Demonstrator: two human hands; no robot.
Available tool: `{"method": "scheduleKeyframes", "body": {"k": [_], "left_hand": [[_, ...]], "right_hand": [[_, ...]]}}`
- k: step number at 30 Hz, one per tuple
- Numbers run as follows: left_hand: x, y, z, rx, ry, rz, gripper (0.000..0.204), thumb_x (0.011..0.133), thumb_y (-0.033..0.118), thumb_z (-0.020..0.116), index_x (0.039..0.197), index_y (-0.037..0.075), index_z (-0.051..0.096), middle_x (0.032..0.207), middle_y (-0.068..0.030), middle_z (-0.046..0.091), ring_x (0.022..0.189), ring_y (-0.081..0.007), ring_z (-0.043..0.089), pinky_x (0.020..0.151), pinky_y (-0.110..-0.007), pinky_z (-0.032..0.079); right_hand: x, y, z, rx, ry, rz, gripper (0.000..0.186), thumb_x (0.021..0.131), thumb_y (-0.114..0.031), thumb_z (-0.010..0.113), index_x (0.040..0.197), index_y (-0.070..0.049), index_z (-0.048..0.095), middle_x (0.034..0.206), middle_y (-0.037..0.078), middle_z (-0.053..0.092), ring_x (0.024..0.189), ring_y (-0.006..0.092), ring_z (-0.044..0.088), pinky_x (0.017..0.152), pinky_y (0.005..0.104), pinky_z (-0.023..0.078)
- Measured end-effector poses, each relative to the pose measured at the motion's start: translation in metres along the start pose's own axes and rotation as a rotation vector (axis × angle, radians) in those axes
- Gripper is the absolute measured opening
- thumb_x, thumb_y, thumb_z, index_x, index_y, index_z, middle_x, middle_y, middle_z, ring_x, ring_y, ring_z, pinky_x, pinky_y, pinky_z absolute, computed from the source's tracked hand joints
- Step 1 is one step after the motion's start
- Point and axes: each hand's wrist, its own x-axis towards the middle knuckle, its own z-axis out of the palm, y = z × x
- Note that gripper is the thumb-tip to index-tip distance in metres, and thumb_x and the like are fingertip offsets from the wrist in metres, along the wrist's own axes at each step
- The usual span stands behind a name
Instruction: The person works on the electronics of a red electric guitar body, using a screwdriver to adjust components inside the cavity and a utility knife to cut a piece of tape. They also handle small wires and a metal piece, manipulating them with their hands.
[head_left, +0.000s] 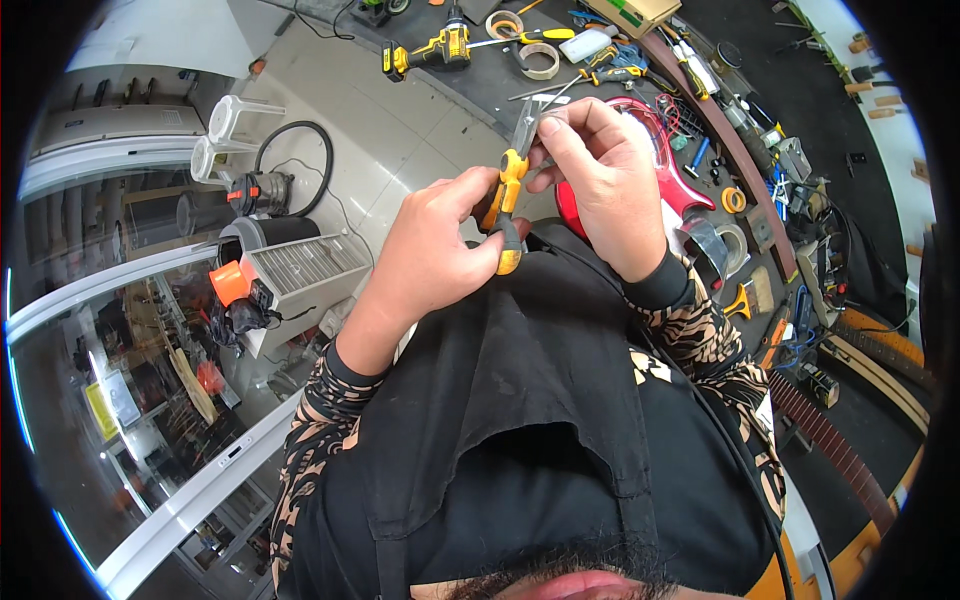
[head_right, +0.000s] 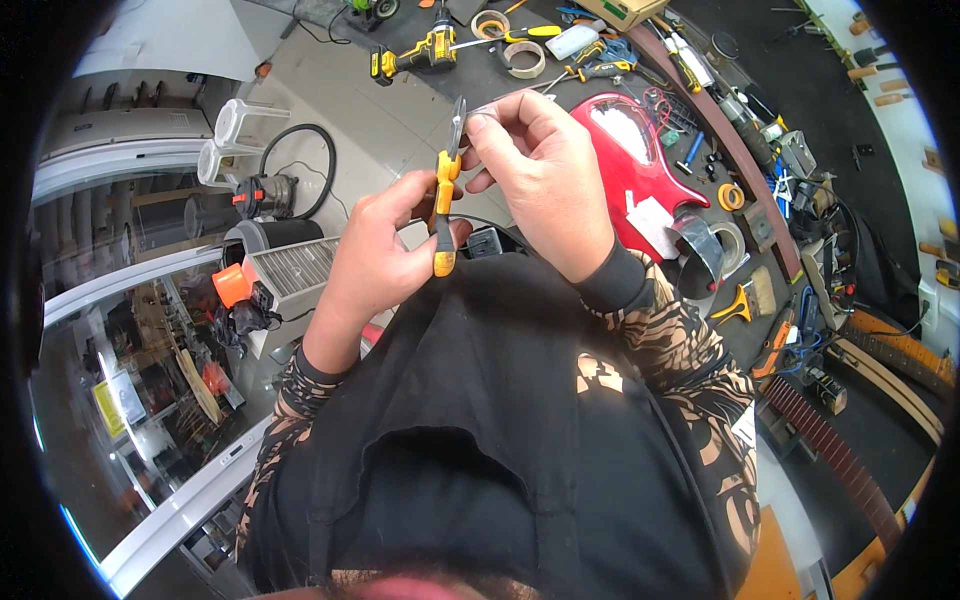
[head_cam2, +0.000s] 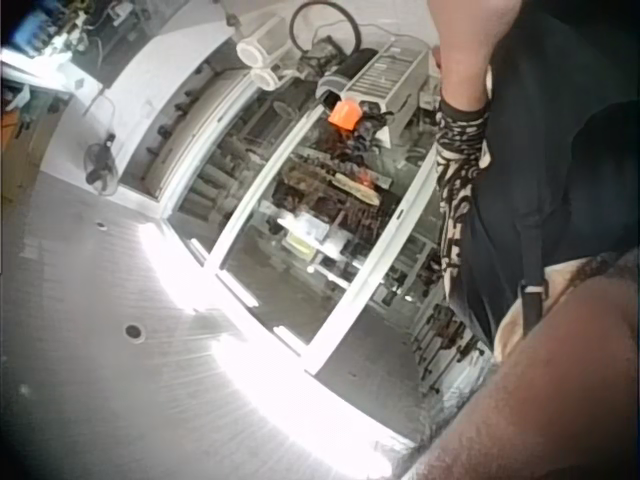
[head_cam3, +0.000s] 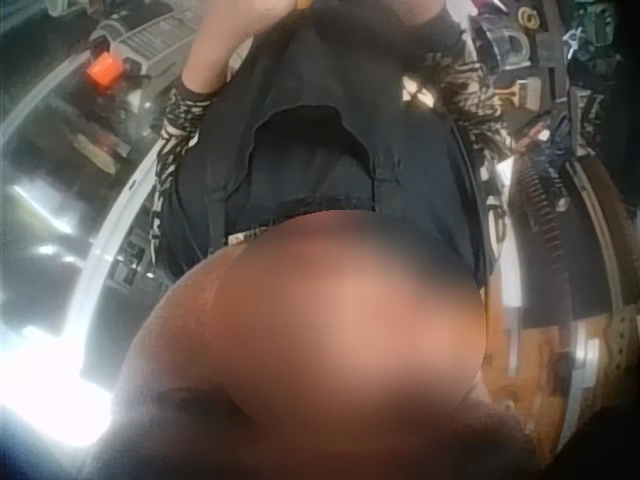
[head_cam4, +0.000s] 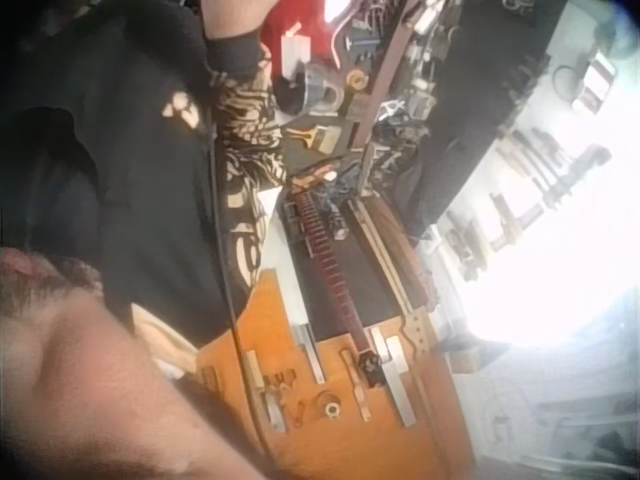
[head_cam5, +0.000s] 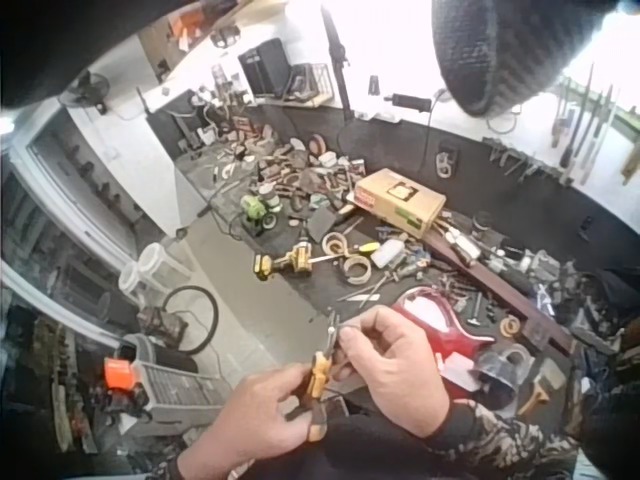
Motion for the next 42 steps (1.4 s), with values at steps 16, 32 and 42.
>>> {"method": "scheduleKeyframes", "body": {"k": [16,32,42], "left_hand": [[-0.006,-0.005,-0.018,-0.202,-0.073,-0.060,0.038,0.092,0.014,0.086,0.121,-0.007,0.072,0.103,-0.0106,0.079,0.095,-0.0165,0.076,0.093,-0.034,0.060],[-0.011,-0.023,-0.027,-0.284,-0.014,-0.048,0.046,0.090,0.021,0.090,0.124,-0.005,0.073,0.102,-0.0102,0.079,0.092,-0.0162,0.075,0.092,-0.033,0.058],[-0.012,-0.038,-0.016,-0.465,0.025,-0.248,0.039,0.101,0.014,0.082,0.132,-0.005,0.067,0.103,-0.0098,0.078,0.100,-0.0164,0.077,0.093,-0.031,0.059]], "right_hand": [[0.002,-0.008,-0.002,-0.055,-0.071,0.054,0.018,0.111,-0.014,0.067,0.110,0.005,0.068,0.104,0.013,0.080,0.091,0.0157,0.079,0.076,0.0284,0.064],[0.005,-0.015,0.003,-0.002,-0.125,0.139,0.020,0.110,-0.016,0.070,0.109,0.004,0.069,0.103,0.013,0.080,0.091,0.0167,0.080,0.078,0.0297,0.065],[0.010,0.008,-0.004,0.003,-0.126,0.173,0.021,0.111,-0.018,0.068,0.112,0.003,0.072,0.102,0.011,0.080,0.087,0.0151,0.078,0.076,0.0288,0.062]]}}
